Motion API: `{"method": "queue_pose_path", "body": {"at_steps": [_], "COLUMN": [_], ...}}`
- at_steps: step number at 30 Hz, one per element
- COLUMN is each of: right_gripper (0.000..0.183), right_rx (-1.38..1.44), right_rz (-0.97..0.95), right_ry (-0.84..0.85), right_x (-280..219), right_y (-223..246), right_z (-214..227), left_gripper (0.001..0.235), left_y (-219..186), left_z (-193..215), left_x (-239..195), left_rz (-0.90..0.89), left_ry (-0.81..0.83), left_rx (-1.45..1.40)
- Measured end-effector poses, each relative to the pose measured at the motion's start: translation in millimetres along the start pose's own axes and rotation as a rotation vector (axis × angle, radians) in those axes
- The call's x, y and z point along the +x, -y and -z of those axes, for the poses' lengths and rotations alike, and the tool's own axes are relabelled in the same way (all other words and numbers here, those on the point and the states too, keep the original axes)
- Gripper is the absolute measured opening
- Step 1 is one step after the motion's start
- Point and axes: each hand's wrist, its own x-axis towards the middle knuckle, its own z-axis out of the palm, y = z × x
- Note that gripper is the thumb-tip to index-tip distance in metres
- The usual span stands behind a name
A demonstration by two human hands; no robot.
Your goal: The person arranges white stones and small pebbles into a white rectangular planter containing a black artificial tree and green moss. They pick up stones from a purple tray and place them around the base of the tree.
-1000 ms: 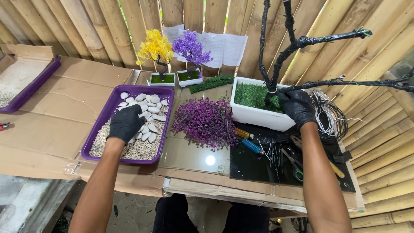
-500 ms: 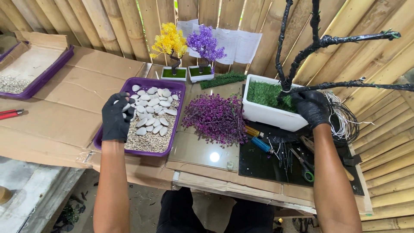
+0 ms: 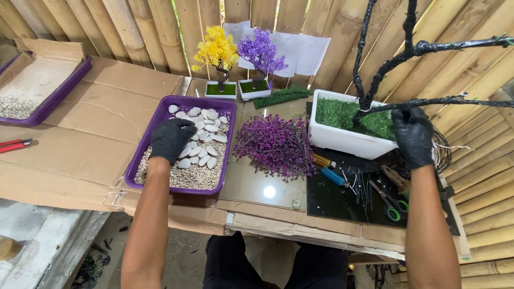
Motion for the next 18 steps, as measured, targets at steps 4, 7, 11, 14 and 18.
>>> {"method": "queue_pose_path", "body": {"at_steps": [4, 7, 11, 14, 18], "right_gripper": [0.017, 0.024, 0.018, 0.018, 0.016], "right_rx": [0.061, 0.076, 0.322, 0.425, 0.336], "right_rz": [-0.266, -0.331, -0.301, -0.014, 0.201], "right_ry": [-0.034, 0.457, 0.779, 0.807, 0.992], "right_x": [-30.9, -38.6, -43.0, -37.9, -14.7], "right_y": [83.8, 165.8, 244.7, 276.8, 302.1], "right_z": [28.8, 46.1, 17.3, -39.1, -129.0], "left_gripper": [0.034, 0.033, 0.024, 0.023, 0.028], "left_y": [1.5, 9.4, 33.4, 28.1, 28.9], "left_z": [-1.8, -13.6, -35.2, -26.3, -15.9], "left_x": [-2.8, 2.2, 11.3, 6.9, 7.9], "left_rz": [-0.004, 0.000, -0.125, -0.001, 0.084], "left_ry": [0.058, 0.023, -0.112, -0.095, -0.138], "left_rx": [0.044, 0.069, 0.071, -0.098, -0.303]}}
